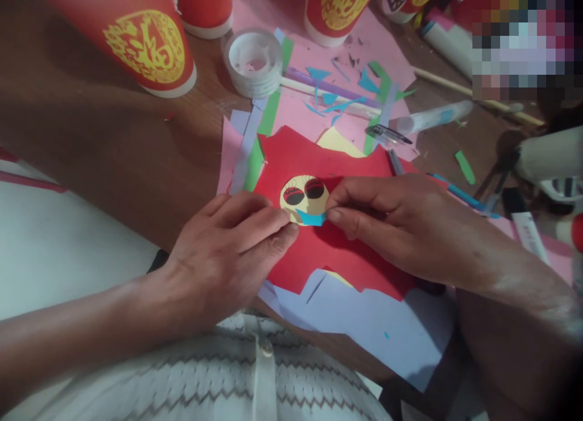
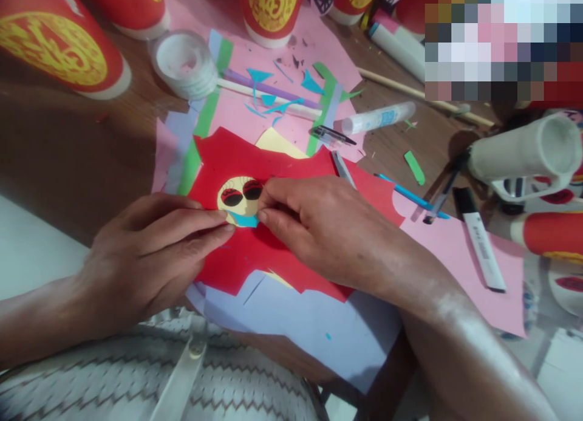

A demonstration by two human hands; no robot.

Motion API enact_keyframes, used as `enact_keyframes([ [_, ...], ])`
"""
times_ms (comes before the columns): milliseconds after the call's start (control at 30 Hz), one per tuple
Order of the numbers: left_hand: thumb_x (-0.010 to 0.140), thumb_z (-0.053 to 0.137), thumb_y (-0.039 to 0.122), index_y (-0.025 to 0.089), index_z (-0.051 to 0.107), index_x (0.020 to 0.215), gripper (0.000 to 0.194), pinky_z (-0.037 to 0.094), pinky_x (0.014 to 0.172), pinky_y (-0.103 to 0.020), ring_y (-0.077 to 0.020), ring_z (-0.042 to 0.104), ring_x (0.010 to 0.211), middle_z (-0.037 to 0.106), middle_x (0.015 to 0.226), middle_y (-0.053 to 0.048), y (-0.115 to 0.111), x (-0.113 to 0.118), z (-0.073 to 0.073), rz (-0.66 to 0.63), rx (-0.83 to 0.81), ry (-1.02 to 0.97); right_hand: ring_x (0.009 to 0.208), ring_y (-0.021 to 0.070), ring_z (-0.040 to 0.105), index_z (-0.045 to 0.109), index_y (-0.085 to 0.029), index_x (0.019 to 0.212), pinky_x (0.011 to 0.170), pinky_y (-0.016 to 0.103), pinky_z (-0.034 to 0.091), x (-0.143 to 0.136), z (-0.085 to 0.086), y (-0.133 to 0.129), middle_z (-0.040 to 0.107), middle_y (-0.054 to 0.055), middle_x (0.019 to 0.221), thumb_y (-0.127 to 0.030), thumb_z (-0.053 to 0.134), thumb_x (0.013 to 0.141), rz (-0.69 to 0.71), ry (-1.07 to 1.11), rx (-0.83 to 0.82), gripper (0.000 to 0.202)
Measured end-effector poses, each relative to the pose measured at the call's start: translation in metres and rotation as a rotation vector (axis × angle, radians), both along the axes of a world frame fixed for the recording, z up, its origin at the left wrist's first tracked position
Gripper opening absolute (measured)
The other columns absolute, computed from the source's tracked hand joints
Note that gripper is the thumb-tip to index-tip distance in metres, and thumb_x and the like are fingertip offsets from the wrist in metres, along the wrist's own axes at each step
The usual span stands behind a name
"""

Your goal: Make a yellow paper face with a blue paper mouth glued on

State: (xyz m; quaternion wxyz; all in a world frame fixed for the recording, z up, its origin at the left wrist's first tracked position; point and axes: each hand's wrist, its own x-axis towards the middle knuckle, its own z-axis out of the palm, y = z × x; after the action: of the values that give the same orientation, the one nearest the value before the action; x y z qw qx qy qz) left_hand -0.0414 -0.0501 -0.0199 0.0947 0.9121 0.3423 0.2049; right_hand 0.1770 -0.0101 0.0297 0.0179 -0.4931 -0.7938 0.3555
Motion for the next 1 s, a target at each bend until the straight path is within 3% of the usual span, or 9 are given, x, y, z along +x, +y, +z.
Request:
enact_keyframes([
  [1000, 0.087, 0.042, 0.014, 0.021, 0.058, 0.104, 0.024, 0.049, 0.072, -0.038, -0.0222, 0.057, 0.086, 0.067, 0.098, -0.003, 0.0004, 0.0022, 0.0029, 0.005, -0.021, -0.028, 0.062, 0.0185, 0.061, 0.065, -0.025, 0.092, 0.054, 0.028, 0.036, -0.0088, -0.0010, -0.0029, 0.069, 0.000, 0.072, -0.027, 0.046, 0.086, 0.046, -0.211, 0.125, 0.020],
])
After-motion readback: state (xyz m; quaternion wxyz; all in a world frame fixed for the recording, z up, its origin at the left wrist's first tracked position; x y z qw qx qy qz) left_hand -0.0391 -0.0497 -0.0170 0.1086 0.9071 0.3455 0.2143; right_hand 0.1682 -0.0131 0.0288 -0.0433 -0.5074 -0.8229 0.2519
